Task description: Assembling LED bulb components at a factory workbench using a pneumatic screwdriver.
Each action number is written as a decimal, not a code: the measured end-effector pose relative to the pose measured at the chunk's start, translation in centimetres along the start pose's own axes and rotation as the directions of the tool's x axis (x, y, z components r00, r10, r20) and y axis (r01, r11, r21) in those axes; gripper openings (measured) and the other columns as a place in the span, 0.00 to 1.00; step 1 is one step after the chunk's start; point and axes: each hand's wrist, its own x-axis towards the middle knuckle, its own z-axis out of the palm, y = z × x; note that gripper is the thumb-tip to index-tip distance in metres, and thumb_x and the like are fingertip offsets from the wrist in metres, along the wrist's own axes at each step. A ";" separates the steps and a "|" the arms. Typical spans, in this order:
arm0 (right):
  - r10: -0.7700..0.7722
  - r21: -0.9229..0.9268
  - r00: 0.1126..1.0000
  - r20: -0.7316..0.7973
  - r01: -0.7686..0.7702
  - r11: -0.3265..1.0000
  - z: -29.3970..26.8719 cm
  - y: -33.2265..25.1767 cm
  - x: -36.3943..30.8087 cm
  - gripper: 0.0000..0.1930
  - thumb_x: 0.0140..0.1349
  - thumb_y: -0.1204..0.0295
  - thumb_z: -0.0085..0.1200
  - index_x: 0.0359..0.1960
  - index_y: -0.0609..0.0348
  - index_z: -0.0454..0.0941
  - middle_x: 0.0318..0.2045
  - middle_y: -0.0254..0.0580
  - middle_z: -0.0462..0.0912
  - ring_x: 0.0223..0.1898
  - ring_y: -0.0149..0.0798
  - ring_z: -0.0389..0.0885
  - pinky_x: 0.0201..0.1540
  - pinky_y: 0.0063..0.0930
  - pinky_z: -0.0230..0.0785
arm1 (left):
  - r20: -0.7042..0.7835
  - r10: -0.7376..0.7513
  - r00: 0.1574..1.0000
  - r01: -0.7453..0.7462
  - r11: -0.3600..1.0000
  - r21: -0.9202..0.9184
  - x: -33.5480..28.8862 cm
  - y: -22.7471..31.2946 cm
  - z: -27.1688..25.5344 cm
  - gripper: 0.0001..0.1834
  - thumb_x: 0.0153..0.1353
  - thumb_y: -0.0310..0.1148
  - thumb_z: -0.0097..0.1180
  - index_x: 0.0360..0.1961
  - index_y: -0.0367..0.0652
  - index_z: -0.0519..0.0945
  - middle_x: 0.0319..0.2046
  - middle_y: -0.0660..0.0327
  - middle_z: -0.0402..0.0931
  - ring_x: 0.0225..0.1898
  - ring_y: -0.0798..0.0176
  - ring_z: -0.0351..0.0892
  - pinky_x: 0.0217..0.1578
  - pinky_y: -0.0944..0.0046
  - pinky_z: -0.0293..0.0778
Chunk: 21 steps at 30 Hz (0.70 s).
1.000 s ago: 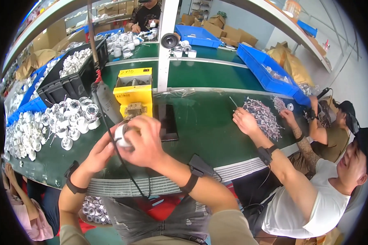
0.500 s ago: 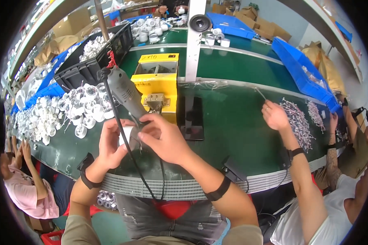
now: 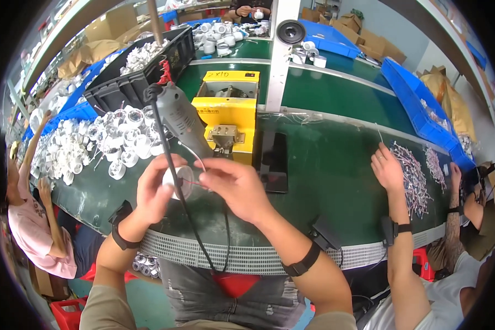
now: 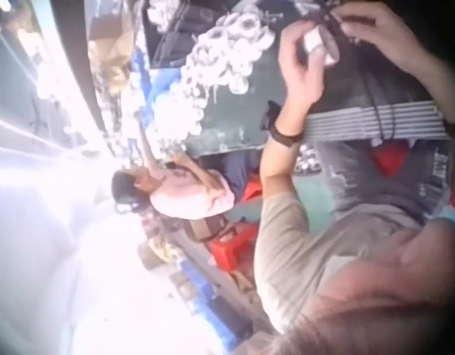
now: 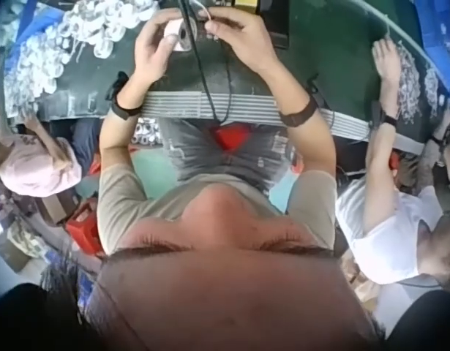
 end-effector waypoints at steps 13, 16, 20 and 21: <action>-0.357 -0.549 0.922 0.147 0.376 0.746 0.5 1.0 -0.1 0.06 0.48 0.74 0.64 0.25 0.59 0.79 0.31 0.36 0.72 0.33 0.34 0.72 0.37 0.27 0.65 | 0.338 -0.733 0.591 0.748 0.341 -0.570 1.6 0.4 -0.8 0.28 0.73 0.49 0.29 0.48 0.35 0.74 0.29 0.55 0.79 0.24 0.61 0.80 0.16 0.70 0.73; -0.402 -0.595 0.898 0.180 0.425 0.682 1.0 1.0 -0.2 0.06 0.45 0.74 0.65 0.23 0.58 0.79 0.30 0.36 0.71 0.32 0.36 0.73 0.35 0.29 0.66 | 0.315 -0.778 0.544 0.797 0.361 -0.485 1.4 0.2 -0.8 0.30 0.73 0.50 0.28 0.46 0.35 0.75 0.28 0.55 0.79 0.22 0.62 0.80 0.14 0.71 0.73; -0.398 -0.603 0.884 0.247 0.461 0.651 1.4 0.9 -0.3 0.06 0.44 0.75 0.65 0.22 0.56 0.79 0.30 0.37 0.72 0.31 0.37 0.74 0.33 0.31 0.67 | 0.293 -0.817 0.497 0.835 0.359 -0.417 1.6 0.4 -0.4 0.31 0.73 0.53 0.27 0.46 0.35 0.74 0.27 0.55 0.80 0.19 0.62 0.79 0.11 0.73 0.70; -0.413 -0.658 0.883 0.223 0.449 0.604 1.4 1.0 -0.2 0.06 0.44 0.75 0.65 0.23 0.57 0.79 0.30 0.37 0.72 0.30 0.37 0.75 0.32 0.30 0.68 | 0.317 -0.808 0.497 0.843 0.363 -0.398 1.6 0.3 -0.7 0.31 0.72 0.53 0.28 0.47 0.35 0.74 0.28 0.56 0.79 0.19 0.63 0.79 0.11 0.72 0.70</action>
